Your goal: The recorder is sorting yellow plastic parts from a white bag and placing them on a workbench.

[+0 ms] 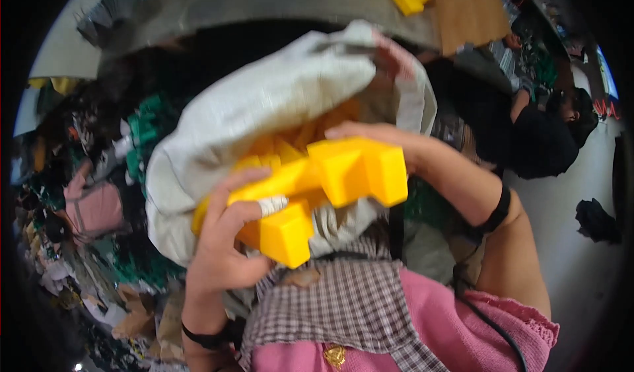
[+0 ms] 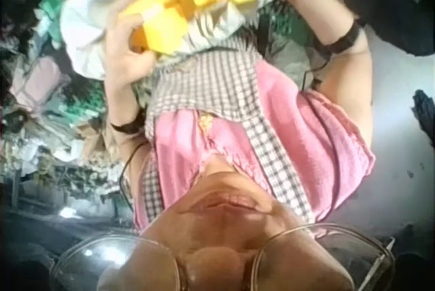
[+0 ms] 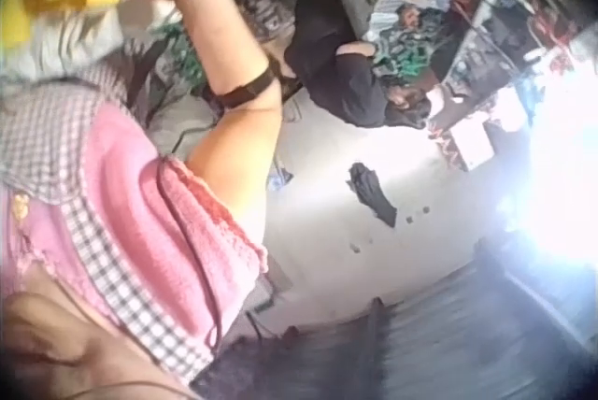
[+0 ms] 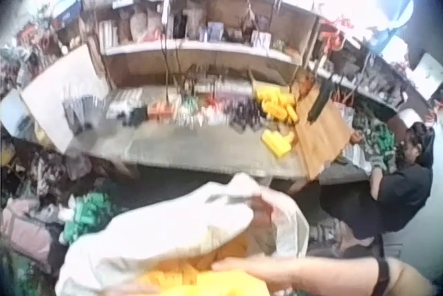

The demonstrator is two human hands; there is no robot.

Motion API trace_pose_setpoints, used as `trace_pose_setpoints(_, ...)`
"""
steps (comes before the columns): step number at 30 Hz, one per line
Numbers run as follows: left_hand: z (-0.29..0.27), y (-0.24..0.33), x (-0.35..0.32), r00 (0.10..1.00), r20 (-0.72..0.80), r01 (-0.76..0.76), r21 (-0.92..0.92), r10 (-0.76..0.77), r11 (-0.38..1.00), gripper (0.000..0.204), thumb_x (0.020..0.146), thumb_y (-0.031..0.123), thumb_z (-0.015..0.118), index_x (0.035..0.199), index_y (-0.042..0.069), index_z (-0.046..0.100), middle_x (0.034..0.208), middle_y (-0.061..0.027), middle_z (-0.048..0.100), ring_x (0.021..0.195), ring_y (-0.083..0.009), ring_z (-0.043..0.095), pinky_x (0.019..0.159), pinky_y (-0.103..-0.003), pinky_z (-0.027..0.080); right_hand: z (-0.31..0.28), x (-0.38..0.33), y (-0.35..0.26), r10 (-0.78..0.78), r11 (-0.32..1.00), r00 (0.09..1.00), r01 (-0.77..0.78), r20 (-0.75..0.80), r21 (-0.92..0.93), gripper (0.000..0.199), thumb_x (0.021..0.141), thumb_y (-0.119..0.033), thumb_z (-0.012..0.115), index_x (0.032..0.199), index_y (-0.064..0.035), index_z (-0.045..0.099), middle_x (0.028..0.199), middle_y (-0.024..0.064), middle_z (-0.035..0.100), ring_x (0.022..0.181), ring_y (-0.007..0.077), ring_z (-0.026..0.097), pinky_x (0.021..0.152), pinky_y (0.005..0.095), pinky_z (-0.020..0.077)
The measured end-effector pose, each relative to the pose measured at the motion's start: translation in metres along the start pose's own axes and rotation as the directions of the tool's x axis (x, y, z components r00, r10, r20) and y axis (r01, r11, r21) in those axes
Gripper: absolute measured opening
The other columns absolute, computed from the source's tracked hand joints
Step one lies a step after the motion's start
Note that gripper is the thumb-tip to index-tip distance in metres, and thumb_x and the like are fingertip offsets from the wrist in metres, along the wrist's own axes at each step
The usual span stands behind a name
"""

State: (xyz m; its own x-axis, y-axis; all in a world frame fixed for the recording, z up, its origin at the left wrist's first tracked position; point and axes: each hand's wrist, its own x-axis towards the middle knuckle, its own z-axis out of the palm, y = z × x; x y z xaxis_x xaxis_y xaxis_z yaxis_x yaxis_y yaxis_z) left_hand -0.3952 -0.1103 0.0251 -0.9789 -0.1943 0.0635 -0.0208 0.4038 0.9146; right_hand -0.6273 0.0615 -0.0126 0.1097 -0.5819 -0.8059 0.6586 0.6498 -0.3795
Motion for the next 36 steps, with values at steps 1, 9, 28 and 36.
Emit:
trace_pose_setpoints(1, -0.002, -0.003, 0.006, 1.000, 0.001, -0.015, -0.002, 0.015, 1.000, 0.053, 0.060, 0.003, 0.083, 0.108, 0.006, 0.061, 0.128, -0.0177, 0.057, 0.119, -0.0352, 0.056, 0.103, -0.041, 0.043, -0.002, -0.004, -0.003, -0.112, 0.994, 0.994, 0.112, -0.007, 0.006, 0.054, 0.098, -0.050, 0.052, 0.129, -0.0063, 0.058, 0.116, 0.0064, 0.067, 0.101, 0.0178, 0.067, 0.081, 0.0308, 0.0551)
trace_pose_setpoints(9, 0.021, -0.004, 0.079, 0.806, -0.135, 0.203, -0.851, -0.576, 0.484, 0.040, 0.085, 0.010, 0.074, 0.118, 0.004, 0.052, 0.115, -0.0115, 0.060, 0.105, -0.0170, 0.063, 0.092, -0.031, 0.052, -0.011, -0.032, -0.009, -0.683, 0.261, 0.655, 0.632, 0.323, -0.730, 0.117, 0.070, -0.024, 0.090, 0.152, -0.0074, 0.009, 0.145, 0.0134, 0.039, 0.137, 0.0280, 0.039, 0.115, 0.0407, 0.0306)
trace_pose_setpoints(28, -0.001, 0.017, 0.209, 0.898, -0.397, -0.208, 0.000, 0.191, 0.978, 0.051, 0.091, 0.018, 0.059, 0.132, -0.006, 0.043, 0.100, -0.0226, 0.064, 0.095, -0.0313, 0.065, 0.084, -0.037, 0.052, -0.230, 0.059, -0.254, -0.638, 0.463, 0.506, 0.854, -0.580, 0.236, 0.041, 0.084, -0.032, 0.077, 0.116, -0.0126, 0.059, 0.100, 0.0008, 0.066, 0.080, 0.0104, 0.062, 0.053, 0.0209, 0.0475)
trace_pose_setpoints(36, 0.062, -0.038, 0.134, 0.977, 0.215, -0.002, 0.040, -0.006, 0.999, 0.037, 0.087, 0.015, 0.069, 0.121, 0.005, 0.061, 0.086, -0.0157, 0.065, 0.071, -0.0348, 0.062, 0.063, -0.043, 0.051, -0.449, 0.061, -0.465, -0.570, -0.024, 0.304, 0.922, -0.763, 0.386, 0.053, 0.093, -0.005, 0.061, 0.138, 0.0032, 0.035, 0.135, 0.0318, 0.040, 0.118, 0.0449, 0.054, 0.088, 0.0401, 0.0610)
